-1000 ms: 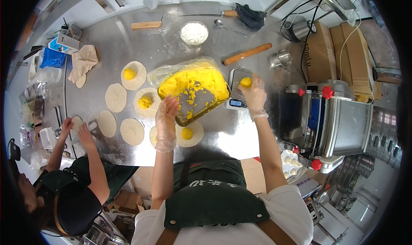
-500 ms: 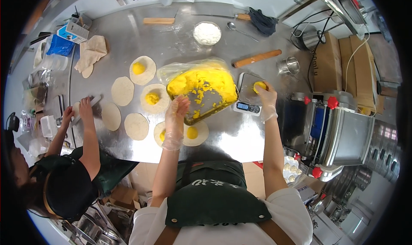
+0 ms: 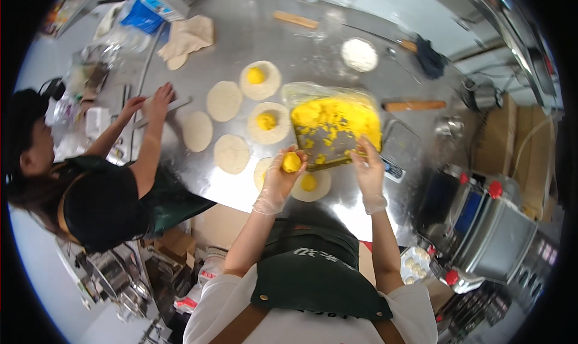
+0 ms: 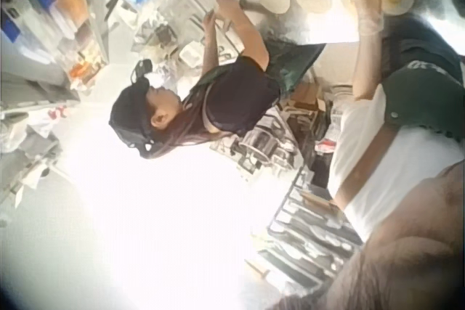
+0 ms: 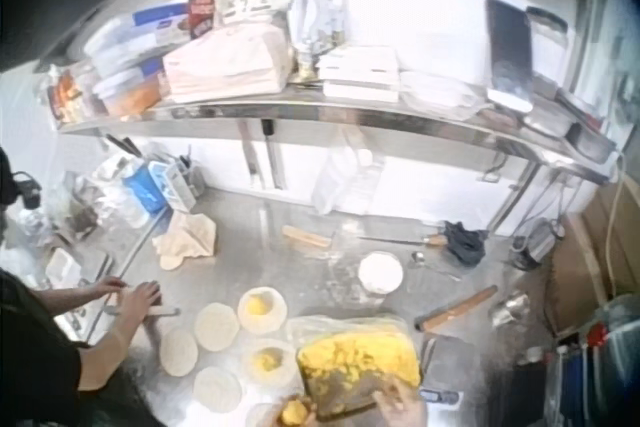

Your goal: Measure yellow filling and place it on dough circles to prepare pastries.

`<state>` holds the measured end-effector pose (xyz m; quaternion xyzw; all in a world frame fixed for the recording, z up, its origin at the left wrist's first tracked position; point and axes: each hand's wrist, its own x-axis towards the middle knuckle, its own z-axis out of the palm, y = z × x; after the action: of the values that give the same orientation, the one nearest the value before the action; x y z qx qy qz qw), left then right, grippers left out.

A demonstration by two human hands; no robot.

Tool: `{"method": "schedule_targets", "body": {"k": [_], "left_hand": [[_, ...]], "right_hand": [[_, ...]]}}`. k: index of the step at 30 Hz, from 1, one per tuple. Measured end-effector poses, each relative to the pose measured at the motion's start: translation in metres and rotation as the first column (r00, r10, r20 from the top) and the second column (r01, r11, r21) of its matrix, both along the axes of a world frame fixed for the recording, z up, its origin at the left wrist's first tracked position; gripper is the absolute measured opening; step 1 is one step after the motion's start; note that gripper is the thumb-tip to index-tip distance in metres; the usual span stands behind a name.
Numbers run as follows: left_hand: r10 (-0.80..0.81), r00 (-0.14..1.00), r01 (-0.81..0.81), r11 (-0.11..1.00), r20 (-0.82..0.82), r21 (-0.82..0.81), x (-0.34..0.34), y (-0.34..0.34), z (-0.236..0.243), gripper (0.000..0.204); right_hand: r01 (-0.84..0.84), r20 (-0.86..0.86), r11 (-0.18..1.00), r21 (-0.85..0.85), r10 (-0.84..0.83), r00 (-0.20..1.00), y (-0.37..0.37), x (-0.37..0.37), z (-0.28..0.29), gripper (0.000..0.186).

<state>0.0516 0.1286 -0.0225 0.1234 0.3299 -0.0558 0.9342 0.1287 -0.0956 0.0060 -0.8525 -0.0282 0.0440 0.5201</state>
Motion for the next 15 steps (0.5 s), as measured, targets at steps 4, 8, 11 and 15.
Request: {"method": "schedule_targets", "body": {"k": [4,8,11,15], "left_hand": [[0.133,0.991,-0.119,0.827,0.015,0.550,-0.031,0.069,0.002,0.038],[0.125,0.960,0.255,-0.018,-0.251,0.967,-0.044,0.116,0.004,0.045],[0.043,0.945,0.303,-0.487,-0.323,0.819,-0.050,0.139,-0.033,0.051],[-0.064,0.935,0.245,-0.591,-0.348,0.769,-0.045,0.141,-0.029,0.055]], "right_hand": [[-0.040,-0.115,0.998,0.046,0.045,0.992,0.000,-0.017,-0.001,0.043],[-0.069,-0.268,0.997,0.042,0.078,0.960,0.014,-0.036,0.005,0.042],[-0.115,-0.270,0.992,0.050,0.124,0.955,0.026,-0.045,0.007,0.037],[-0.095,-0.230,0.995,0.029,0.099,0.968,0.021,-0.041,0.011,0.036]]}}
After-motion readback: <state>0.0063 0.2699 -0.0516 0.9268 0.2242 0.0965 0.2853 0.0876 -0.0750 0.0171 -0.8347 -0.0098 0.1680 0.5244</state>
